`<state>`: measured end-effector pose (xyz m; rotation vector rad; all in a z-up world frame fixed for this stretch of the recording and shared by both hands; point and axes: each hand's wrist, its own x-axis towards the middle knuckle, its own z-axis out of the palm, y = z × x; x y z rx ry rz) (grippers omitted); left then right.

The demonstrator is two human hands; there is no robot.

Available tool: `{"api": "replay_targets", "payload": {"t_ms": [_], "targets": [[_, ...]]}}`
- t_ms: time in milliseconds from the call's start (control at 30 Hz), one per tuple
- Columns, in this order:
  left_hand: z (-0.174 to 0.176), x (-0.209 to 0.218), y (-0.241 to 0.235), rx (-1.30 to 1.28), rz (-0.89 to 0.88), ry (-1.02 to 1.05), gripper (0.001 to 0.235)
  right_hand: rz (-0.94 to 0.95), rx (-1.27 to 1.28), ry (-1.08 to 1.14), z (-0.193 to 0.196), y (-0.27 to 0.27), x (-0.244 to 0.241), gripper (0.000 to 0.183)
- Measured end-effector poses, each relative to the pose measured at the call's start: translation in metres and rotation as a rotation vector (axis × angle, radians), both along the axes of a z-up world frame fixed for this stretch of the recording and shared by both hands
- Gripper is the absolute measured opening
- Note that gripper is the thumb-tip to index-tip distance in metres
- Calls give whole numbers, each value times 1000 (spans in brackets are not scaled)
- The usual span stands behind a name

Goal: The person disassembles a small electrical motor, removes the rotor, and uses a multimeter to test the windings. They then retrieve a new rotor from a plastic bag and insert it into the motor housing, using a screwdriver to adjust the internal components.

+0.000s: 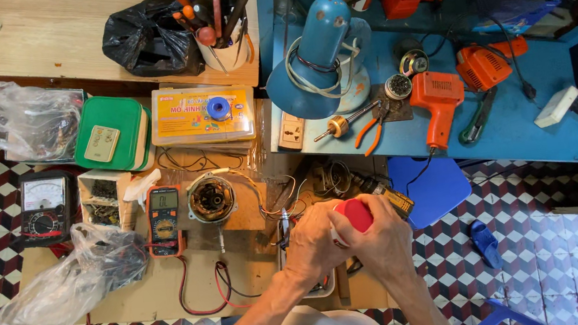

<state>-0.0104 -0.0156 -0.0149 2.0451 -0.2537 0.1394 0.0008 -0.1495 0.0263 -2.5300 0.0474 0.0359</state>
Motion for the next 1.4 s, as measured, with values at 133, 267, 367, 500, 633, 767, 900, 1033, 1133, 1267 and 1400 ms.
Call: {"api": "replay_targets", "payload": {"t_ms": [133,267,367,500,633,767,900,1033,1133,1267,1400], "targets": [[1,-5,29,-177,-202,169,73,344,32,-100,15,-1,4,61],[16,1,62,-217,-472,611,69,809,151,11,40,-17,19,64],[25,11,74,-335,-793,778,74,1049,108,-1,62,-26,15,56],[23,4,81,-291,-806,950,63,909,109,1,70,-51,18,59],[11,-7,72,-407,-458,687,65,218,98,-173,20,-76,68,62],[-7,-20,57,-428,-143,451,71,-47,53,-426,-76,-92,114,62],[-18,-26,47,-399,-49,378,77,-206,148,-496,-152,-101,142,59],[-23,-30,48,-277,8,202,81,-139,77,-450,-156,-95,142,57],[-29,-27,48,-233,24,100,86,-52,100,-491,-121,-81,115,54],[-40,-25,45,-278,8,100,87,-76,362,-257,-73,-56,43,23],[-50,-24,39,-269,47,159,84,-156,622,-3,-62,-48,15,25]]}}
